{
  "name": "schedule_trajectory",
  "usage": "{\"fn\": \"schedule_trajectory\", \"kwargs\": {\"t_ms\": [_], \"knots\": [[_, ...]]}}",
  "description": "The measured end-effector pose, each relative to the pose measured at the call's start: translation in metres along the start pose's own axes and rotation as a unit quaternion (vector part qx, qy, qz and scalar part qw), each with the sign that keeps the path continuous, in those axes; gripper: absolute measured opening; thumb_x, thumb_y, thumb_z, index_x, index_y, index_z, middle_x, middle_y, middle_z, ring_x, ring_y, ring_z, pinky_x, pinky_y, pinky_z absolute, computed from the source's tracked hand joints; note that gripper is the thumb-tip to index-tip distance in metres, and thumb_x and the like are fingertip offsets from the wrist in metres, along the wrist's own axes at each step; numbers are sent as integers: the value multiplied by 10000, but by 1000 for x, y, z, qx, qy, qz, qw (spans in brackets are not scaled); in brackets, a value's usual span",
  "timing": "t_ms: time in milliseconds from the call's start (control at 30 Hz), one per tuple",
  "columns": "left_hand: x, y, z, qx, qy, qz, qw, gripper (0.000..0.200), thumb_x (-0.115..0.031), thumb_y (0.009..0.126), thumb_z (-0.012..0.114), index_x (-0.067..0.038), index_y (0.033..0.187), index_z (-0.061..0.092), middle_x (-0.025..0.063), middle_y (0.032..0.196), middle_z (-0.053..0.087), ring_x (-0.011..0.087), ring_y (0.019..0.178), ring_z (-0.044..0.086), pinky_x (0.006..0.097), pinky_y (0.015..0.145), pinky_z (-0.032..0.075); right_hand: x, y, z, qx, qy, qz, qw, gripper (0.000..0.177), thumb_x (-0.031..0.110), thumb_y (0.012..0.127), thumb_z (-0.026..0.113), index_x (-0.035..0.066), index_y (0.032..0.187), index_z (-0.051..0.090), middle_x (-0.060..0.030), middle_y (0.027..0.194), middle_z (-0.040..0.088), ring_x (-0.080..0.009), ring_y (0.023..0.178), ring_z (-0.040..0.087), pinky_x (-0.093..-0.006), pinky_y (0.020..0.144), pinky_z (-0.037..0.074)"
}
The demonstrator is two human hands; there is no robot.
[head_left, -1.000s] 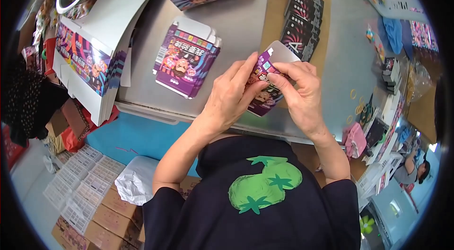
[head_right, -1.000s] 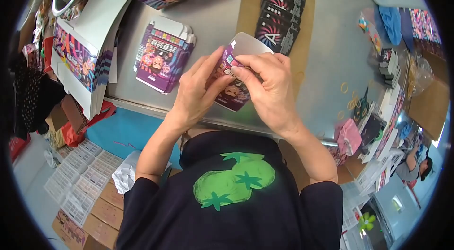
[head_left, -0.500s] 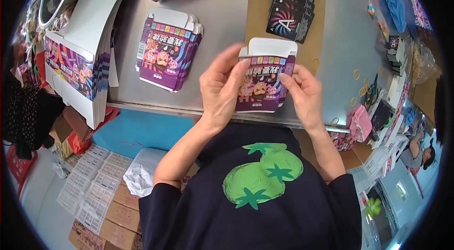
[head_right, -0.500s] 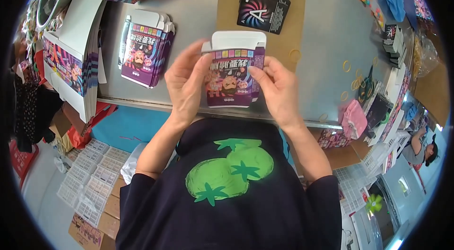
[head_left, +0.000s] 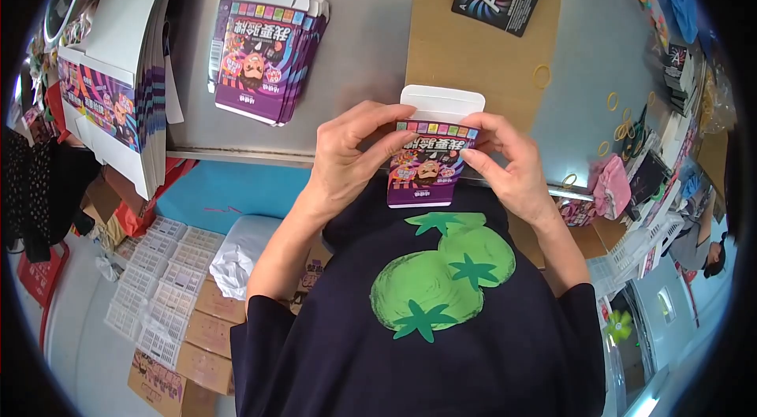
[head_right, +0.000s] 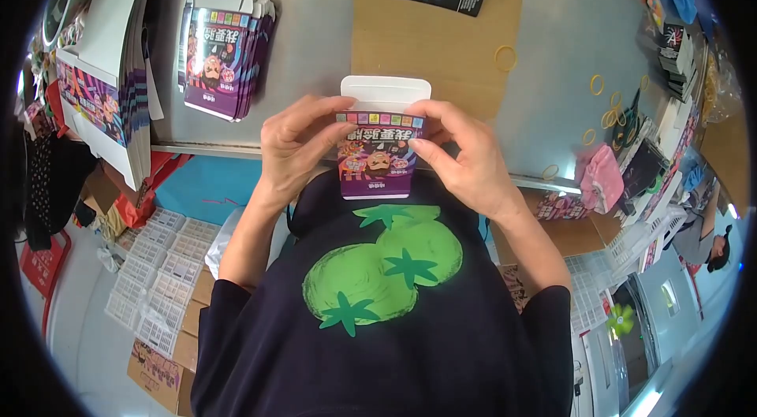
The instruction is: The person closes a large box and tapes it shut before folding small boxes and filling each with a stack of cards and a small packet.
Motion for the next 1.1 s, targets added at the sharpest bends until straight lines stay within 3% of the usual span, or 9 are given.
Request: {"fn": "schedule_trajectory", "kwargs": {"t_ms": [300,433,533,700,833,933,967,1067,1100], "knots": [[7,-1,4,4,-28,24,999,169,-69,858,692,19,1001,676,69,836,622,141,759,585,273,669,463,2,6,-4,-79,35,-16,996,180,13,896,617,-26,1071,623,-47,966,655,-130,881,613,-263,800,497],[-1,4,1,17,-92,-96,991,153,-95,883,669,26,975,686,66,841,624,132,757,570,265,672,455,11,16,-6,-56,129,57,988,138,29,919,603,-32,1032,652,-46,968,668,-119,852,603,-251,792,492],[1,6,-1,39,-99,-100,989,133,-19,899,620,35,995,694,58,877,643,109,835,588,254,748,481,23,17,-9,-26,-124,-142,982,156,77,952,578,-27,1042,653,-50,942,678,-111,835,605,-233,742,483],[-14,9,-3,52,-147,-172,973,143,-23,890,628,24,1003,702,59,868,648,99,828,587,256,740,478,28,12,-10,31,26,6,999,188,37,942,573,-48,1093,647,-70,1007,690,-136,906,633,-253,804,500],[-21,10,-4,81,-27,-99,991,157,-5,831,668,12,983,706,75,876,647,152,826,600,284,728,492,25,9,-3,2,57,94,994,188,23,945,553,-46,1089,653,-84,1008,693,-152,951,640,-266,846,497],[-27,11,-2,102,188,145,966,186,-32,780,689,4,962,686,82,885,609,227,829,570,331,733,499,31,5,-1,26,-172,-90,981,248,13,948,536,-31,1180,611,-106,1078,676,-157,1004,627,-282,898,484],[-27,10,-1,102,187,144,966,186,-32,780,689,4,962,686,82,885,609,227,829,570,331,733,499,31,3,2,26,-172,-89,981,248,13,948,536,-31,1180,611,-106,1078,676,-157,1004,627,-282,898,484],[-28,6,1,165,293,180,924,421,-8,690,729,-14,1104,652,89,997,604,267,875,556,357,768,503,17,-5,18,-101,181,79,975,341,3,944,537,-18,1283,530,-120,1150,644,-160,1060,605,-296,937,470],[-29,5,0,166,293,179,924,421,-8,690,729,-14,1104,652,89,997,604,267,875,556,357,768,503,11,-7,20,-101,181,81,975,341,3,944,537,-18,1283,530,-120,1150,644,-160,1060,605,-296,937,470]]}}
Point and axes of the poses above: each hand's wrist, its own y-axis towards the middle knuckle, its own z-axis out of the palm, x = y × z, the point moved 2 cm from there along y, towards the middle knuckle
